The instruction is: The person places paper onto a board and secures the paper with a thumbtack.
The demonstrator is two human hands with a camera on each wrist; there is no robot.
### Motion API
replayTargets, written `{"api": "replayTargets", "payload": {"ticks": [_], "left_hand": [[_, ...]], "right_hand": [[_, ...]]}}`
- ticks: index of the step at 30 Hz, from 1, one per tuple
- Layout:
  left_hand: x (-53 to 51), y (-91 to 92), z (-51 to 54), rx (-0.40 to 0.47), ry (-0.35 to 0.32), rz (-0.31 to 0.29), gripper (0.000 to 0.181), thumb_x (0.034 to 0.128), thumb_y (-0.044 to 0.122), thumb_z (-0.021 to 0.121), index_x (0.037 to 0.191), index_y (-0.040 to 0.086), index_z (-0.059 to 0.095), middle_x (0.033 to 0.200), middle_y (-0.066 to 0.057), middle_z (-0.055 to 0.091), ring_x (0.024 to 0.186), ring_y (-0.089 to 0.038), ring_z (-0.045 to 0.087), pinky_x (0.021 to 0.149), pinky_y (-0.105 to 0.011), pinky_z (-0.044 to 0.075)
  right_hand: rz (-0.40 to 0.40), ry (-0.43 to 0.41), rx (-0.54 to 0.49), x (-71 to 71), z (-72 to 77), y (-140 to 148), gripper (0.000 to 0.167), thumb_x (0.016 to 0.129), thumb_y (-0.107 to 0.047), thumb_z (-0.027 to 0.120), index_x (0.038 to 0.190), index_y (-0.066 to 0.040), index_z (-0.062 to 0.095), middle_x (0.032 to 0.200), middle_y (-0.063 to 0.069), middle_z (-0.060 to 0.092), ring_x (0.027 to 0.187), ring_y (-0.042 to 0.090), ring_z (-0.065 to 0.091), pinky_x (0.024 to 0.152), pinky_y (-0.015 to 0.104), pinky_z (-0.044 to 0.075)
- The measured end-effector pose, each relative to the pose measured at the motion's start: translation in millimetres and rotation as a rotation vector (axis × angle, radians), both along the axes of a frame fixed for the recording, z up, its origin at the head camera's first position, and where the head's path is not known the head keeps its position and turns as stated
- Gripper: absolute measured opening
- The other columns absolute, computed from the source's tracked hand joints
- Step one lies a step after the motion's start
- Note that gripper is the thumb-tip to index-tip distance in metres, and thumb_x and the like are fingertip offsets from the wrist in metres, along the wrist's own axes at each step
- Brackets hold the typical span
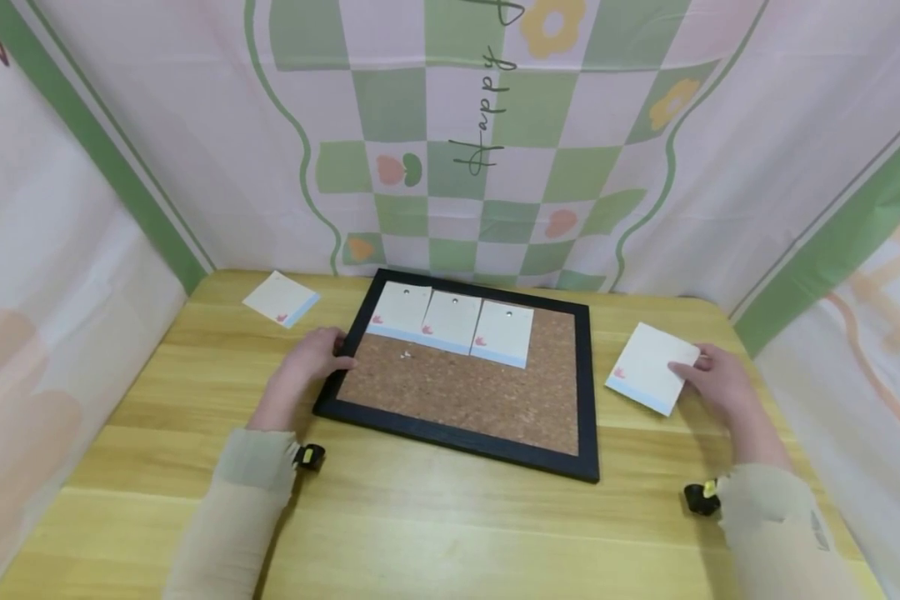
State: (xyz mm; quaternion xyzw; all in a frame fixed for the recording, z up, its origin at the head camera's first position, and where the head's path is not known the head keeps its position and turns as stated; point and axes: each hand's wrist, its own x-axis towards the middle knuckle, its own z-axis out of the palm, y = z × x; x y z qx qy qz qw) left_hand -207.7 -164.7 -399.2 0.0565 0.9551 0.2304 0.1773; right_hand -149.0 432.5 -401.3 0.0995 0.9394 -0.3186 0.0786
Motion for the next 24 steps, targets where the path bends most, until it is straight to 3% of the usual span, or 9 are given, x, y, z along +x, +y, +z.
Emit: {"api": "replayTargets", "payload": {"ticks": [4, 5, 8, 11, 13, 17, 24], "left_hand": [[0.9, 0.1, 0.2, 0.018, -0.008, 0.022, 0.059, 0.0976, 0.026, 0.065, 0.142, -0.007, 0.045, 0.137, -0.028, 0.055, 0.126, -0.042, 0.054, 0.108, -0.053, 0.044], [1.0, 0.1, 0.1, 0.019, -0.011, 0.028, 0.059, 0.0975, 0.027, 0.065, 0.142, -0.006, 0.045, 0.137, -0.028, 0.055, 0.127, -0.042, 0.054, 0.109, -0.053, 0.044], [1.0, 0.0, -0.5, 0.019, -0.018, 0.035, 0.06, 0.0973, 0.028, 0.065, 0.142, -0.006, 0.045, 0.138, -0.028, 0.055, 0.127, -0.041, 0.053, 0.109, -0.054, 0.044], [1.1, -0.5, -0.8, 0.016, -0.017, 0.028, 0.06, 0.0971, 0.029, 0.065, 0.142, -0.006, 0.045, 0.137, -0.028, 0.055, 0.126, -0.041, 0.054, 0.108, -0.053, 0.045], [1.1, -0.8, -0.6, 0.016, -0.011, 0.02, 0.06, 0.097, 0.029, 0.066, 0.142, -0.006, 0.046, 0.136, -0.028, 0.055, 0.125, -0.041, 0.054, 0.108, -0.053, 0.045], [1.2, -1.0, 0.1, 0.024, -0.006, 0.017, 0.059, 0.097, 0.028, 0.066, 0.141, -0.007, 0.046, 0.136, -0.028, 0.056, 0.125, -0.041, 0.055, 0.108, -0.053, 0.045], [1.2, -1.6, 0.2, 0.027, -0.009, 0.026, 0.057, 0.0976, 0.027, 0.065, 0.141, -0.006, 0.047, 0.136, -0.027, 0.056, 0.125, -0.04, 0.055, 0.108, -0.052, 0.045]], "right_hand": [[0.002, 0.011, -0.052, 5.3, 6.1, -9.8, 0.079, 0.103, -0.042, 0.052, 0.149, 0.016, 0.023, 0.143, 0.039, 0.041, 0.128, 0.055, 0.048, 0.104, 0.065, 0.04], [0.005, 0.013, -0.06, 6.3, 7.5, -13.4, 0.079, 0.102, -0.043, 0.053, 0.149, 0.015, 0.024, 0.143, 0.037, 0.042, 0.121, 0.05, 0.057, 0.102, 0.059, 0.045], [0.013, 0.012, -0.13, 7.9, 9.8, -25.3, 0.078, 0.101, -0.042, 0.056, 0.15, 0.012, 0.026, 0.145, 0.034, 0.043, 0.102, 0.022, 0.071, 0.095, 0.042, 0.056], [0.021, 0.013, -0.226, 8.1, 7.7, -39.6, 0.071, 0.101, -0.037, 0.058, 0.148, 0.01, 0.033, 0.145, 0.034, 0.045, 0.087, -0.008, 0.063, 0.082, 0.023, 0.059], [0.028, 0.013, -0.277, 7.7, 6.0, -48.3, 0.067, 0.101, -0.033, 0.058, 0.146, 0.01, 0.034, 0.145, 0.036, 0.045, 0.084, -0.011, 0.062, 0.081, 0.021, 0.059], [0.063, 0.015, -0.254, 7.3, 5.7, -64.7, 0.065, 0.101, -0.035, 0.058, 0.147, 0.006, 0.036, 0.142, 0.035, 0.049, 0.085, -0.01, 0.061, 0.081, 0.021, 0.059], [0.13, 0.008, -0.318, 5.7, 9.6, -94.1, 0.065, 0.101, -0.026, 0.06, 0.152, 0.002, 0.031, 0.14, 0.034, 0.052, 0.089, -0.007, 0.063, 0.081, 0.019, 0.058]]}}
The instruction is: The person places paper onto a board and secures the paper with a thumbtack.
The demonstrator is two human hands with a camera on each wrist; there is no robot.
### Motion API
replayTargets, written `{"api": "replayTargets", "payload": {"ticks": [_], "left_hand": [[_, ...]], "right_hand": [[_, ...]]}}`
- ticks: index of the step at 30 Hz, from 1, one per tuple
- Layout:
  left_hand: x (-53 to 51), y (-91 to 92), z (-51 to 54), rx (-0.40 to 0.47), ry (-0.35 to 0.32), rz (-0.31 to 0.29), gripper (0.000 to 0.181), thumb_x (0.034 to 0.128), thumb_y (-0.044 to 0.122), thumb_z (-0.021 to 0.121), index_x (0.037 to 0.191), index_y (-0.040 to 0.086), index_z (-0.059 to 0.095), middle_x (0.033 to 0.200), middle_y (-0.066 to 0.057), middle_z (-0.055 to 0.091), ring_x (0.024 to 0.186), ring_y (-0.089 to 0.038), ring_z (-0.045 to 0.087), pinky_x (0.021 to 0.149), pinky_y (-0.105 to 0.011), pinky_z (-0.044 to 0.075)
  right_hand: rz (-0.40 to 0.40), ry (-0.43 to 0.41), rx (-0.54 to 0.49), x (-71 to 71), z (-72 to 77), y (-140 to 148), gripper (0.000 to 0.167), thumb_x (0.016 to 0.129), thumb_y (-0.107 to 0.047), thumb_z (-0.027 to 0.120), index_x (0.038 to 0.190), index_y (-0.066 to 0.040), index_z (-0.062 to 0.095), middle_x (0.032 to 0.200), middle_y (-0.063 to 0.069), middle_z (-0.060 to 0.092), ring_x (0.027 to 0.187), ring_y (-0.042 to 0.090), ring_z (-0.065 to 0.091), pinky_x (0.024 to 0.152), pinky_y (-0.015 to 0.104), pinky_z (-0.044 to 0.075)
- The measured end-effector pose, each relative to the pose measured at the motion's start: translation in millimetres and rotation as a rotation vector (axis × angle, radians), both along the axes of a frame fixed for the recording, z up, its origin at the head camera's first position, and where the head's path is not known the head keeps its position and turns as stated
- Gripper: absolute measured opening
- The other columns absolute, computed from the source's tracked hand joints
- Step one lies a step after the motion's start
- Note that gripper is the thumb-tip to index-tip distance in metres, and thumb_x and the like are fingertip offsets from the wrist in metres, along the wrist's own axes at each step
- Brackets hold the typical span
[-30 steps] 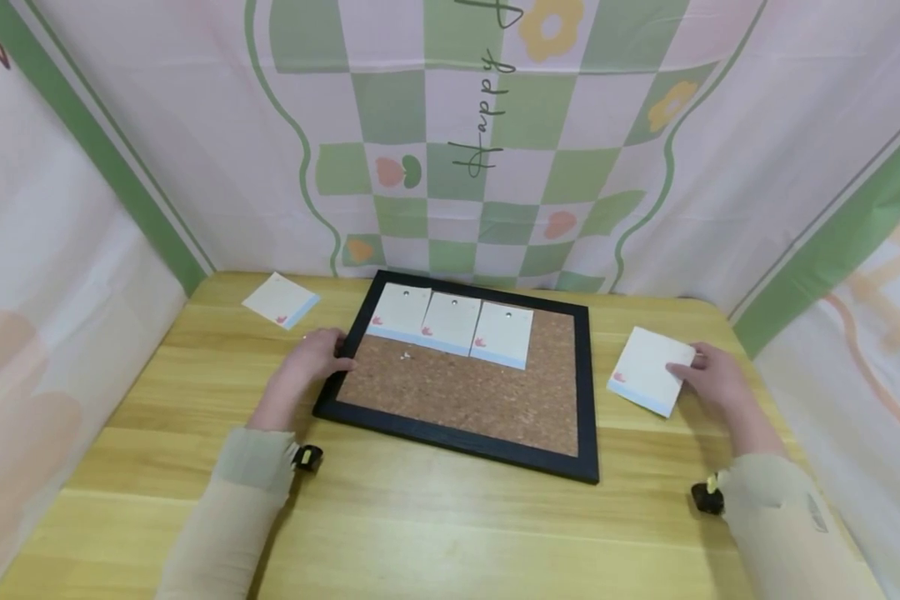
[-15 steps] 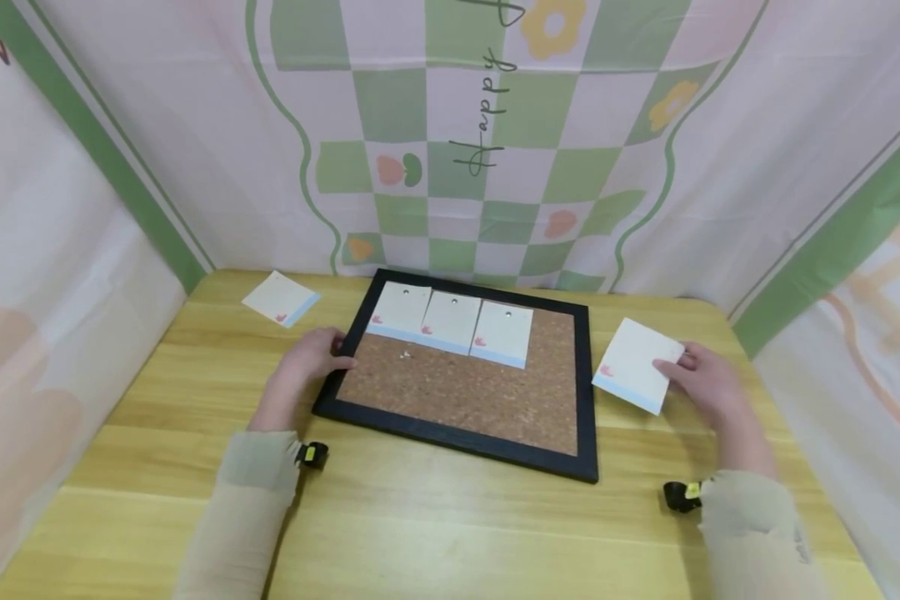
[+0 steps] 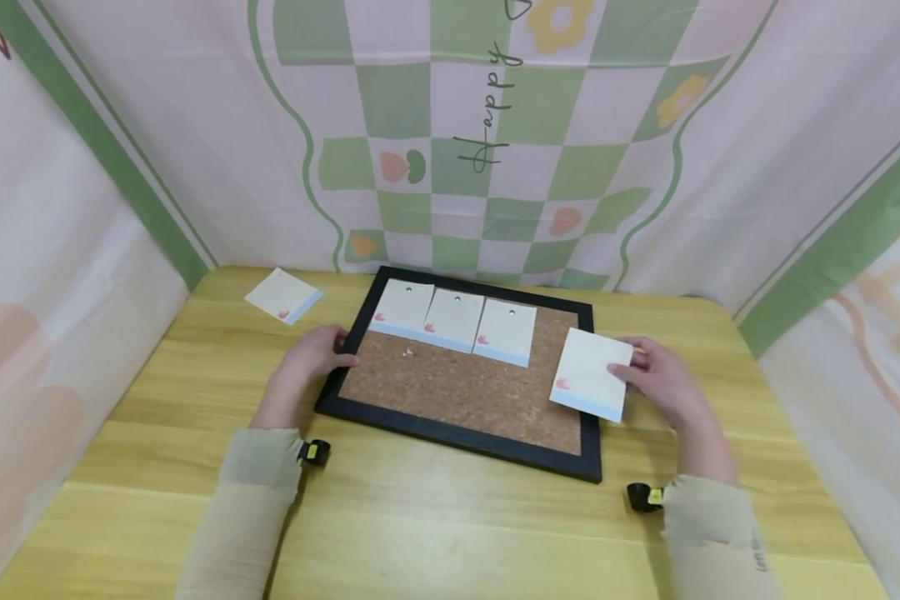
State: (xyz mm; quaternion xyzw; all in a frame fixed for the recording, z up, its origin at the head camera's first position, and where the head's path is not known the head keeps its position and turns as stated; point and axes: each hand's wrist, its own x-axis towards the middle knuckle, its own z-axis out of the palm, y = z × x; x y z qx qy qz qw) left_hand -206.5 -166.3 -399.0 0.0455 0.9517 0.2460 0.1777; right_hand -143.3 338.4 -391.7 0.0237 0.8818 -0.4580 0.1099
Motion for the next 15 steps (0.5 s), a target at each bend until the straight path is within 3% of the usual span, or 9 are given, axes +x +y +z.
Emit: {"api": "replayTargets", "payload": {"ticks": [9, 15], "left_hand": [[0.4, 0.2, 0.3, -0.007, 0.001, 0.001, 0.058, 0.0979, 0.028, 0.064, 0.141, -0.006, 0.047, 0.136, -0.027, 0.056, 0.126, -0.04, 0.054, 0.108, -0.052, 0.045], [0.6, 0.3, 0.2, -0.012, 0.003, -0.002, 0.057, 0.0978, 0.028, 0.065, 0.14, -0.006, 0.047, 0.135, -0.027, 0.056, 0.125, -0.04, 0.055, 0.107, -0.052, 0.045]], "right_hand": [[0.086, 0.017, -0.002, -0.4, -2.4, -25.7, 0.061, 0.1, -0.025, 0.062, 0.152, -0.008, 0.036, 0.132, 0.027, 0.062, 0.094, 0.003, 0.065, 0.083, 0.025, 0.057], [0.123, 0.07, -0.006, -0.1, -8.2, -40.6, 0.058, 0.1, -0.02, 0.062, 0.151, -0.006, 0.039, 0.125, 0.027, 0.065, 0.094, 0.008, 0.066, 0.079, 0.024, 0.057]]}}
